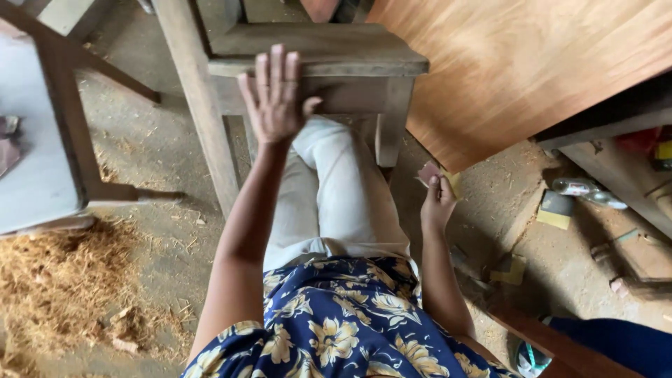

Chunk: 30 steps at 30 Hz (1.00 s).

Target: Sanding a wooden stool by hand using sandpaper in a workshop environment

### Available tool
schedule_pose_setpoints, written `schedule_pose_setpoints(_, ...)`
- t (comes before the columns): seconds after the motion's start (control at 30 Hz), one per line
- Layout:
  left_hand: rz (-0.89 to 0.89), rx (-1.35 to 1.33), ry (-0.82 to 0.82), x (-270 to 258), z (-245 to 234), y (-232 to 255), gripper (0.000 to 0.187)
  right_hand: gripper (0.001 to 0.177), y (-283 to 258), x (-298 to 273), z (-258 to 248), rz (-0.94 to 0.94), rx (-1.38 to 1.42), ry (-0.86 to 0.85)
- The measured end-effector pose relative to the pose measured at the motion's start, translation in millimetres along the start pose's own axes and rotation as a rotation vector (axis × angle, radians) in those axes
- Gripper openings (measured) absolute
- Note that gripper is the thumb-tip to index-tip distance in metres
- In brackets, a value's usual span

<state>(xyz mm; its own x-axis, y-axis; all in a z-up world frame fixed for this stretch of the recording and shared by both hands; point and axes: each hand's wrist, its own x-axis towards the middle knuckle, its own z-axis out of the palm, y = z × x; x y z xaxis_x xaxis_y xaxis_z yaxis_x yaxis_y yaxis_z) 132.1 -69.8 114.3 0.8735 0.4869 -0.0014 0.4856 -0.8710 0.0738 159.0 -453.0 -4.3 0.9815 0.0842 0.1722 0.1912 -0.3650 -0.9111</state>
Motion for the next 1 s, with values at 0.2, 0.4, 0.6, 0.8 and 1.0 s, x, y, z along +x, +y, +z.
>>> schedule_pose_setpoints(0.2,-0.724,-0.267,0.370,-52.6,104.3,-155.8,0.078,0.023,-54.3,44.2,25.7,-0.323,-0.282,0.320)
schedule_pose_setpoints(0.4,-0.902,-0.595,0.464,-99.3,121.7,-136.4,0.061,0.029,-182.1,107.9,105.6,-1.010,-0.235,0.168)
schedule_pose_setpoints(0.6,-0.885,-0.645,0.501,-103.8,137.6,-141.6,0.051,0.038,-190.4,116.8,176.8,-1.128,-0.543,-0.045)
schedule_pose_setpoints(0.8,-0.822,-0.663,0.526,-106.0,136.3,-142.8,0.040,0.021,-192.2,146.2,167.2,-0.963,-0.507,-0.248)
schedule_pose_setpoints(1.0,-0.825,-0.702,0.551,-110.5,121.1,-137.6,0.037,0.019,-197.0,138.6,200.8,-1.005,-0.774,-0.013)
